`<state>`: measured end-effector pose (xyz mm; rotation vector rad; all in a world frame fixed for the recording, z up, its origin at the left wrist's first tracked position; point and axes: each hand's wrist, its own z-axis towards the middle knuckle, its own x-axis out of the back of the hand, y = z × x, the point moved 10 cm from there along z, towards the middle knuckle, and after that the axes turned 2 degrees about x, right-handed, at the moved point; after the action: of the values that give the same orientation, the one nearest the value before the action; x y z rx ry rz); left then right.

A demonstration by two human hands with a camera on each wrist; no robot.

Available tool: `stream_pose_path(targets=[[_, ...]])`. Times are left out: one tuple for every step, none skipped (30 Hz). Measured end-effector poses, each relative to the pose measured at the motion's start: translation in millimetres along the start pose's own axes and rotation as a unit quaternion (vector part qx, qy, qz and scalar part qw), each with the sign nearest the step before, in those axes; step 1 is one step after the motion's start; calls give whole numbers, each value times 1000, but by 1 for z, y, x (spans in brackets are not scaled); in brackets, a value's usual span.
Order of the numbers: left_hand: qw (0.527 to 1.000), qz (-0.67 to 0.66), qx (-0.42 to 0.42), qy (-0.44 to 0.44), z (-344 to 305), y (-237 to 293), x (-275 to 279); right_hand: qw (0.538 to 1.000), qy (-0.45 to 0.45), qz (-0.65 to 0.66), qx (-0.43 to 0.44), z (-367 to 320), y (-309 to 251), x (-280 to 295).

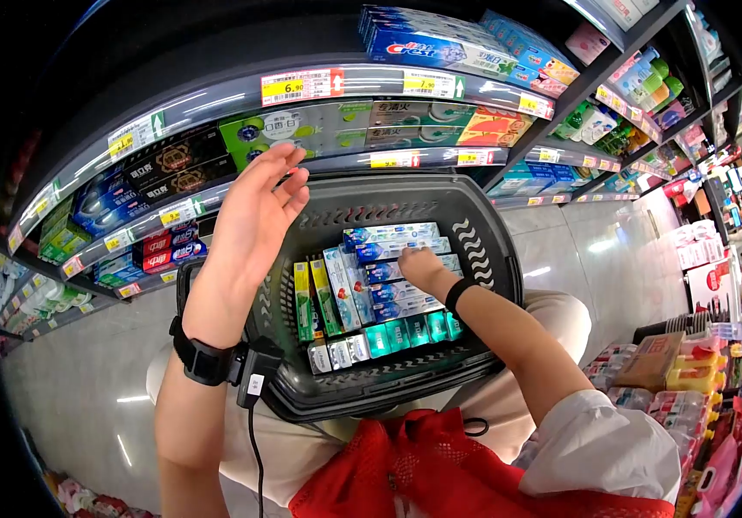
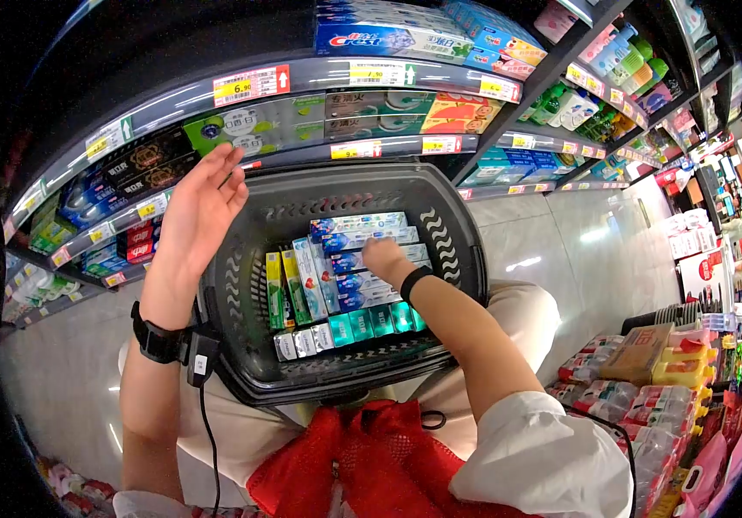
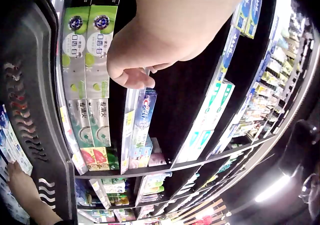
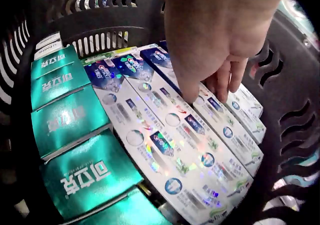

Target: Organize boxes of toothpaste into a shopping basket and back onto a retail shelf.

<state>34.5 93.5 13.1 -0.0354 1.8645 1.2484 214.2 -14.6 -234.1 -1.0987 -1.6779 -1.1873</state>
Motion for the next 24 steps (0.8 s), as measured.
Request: stream_pose_path(targets=[[1000,2,2,-4,-1,-1,-3,1000,10,1,1,-4,0,3],[1000,5,3,-9,-2,-2,-5,1000,10,0,1,-2,-1,0],[1000,4,3,-11,-3,-3,-6,1000,-6,0,6,0,-2,-5],[1000,5,8,-10,-3,-6,-7,1000,-21,-1,9,2,-2,-9],[1000,6,11,-9,-4,-8,-8,1000,-20,-3,9,2,-2,-10],[1000,7,6,-11,-3,-6,-9,999,-34,14,-5,4,1,-7],[1000,11,9,-12,-4,-7,-9,998,-49,34,-19,5,3,-4],[1000,16,16,-12,-5,-10,-9,998,-48,34,-18,5,4,1],[1000,13,17,-12,-5,-11,-7,996,-51,77,-7,3,6,12],[1000,16,15,-12,-5,-11,-5,991,-52,119,4,2,8,25],[1000,18,19,-12,-4,-12,-4,988,-23,150,23,0,10,45],[999,21,23,-11,-4,-12,-3,988,-20,149,26,-3,14,59],[999,34,20,-12,-5,-13,-4,977,57,206,23,-7,22,88],[998,55,25,-6,-4,-14,-3,956,132,261,19,-13,31,117],[996,80,24,-7,-3,-15,-3,929,113,350,-39,-19,42,133],[994,105,25,-8,-2,-18,-3,890,93,435,-95,-27,49,141],[990,139,20,-10,-1,-21,-3,836,173,515,-74,-35,51,157],[982,187,17,-16,1,-26,-1,755,207,616,-83,-46,50,173],[970,242,12,-13,-1,-27,-5,669,228,705,-66,-49,47,177],[955,297,9,-9,-4,-29,-9,571,244,783,-48,-52,46,177],[942,334,17,-23,-5,-35,-14,559,203,802,-51,-56,41,175],[939,341,23,-45,-7,-41,-21,554,205,805,-51,-60,41,181],[935,347,32,-69,-11,-49,-29,536,186,822,-54,-62,37,182],[930,353,44,-94,-14,-57,-35,516,166,838,-58,-65,32,183]])
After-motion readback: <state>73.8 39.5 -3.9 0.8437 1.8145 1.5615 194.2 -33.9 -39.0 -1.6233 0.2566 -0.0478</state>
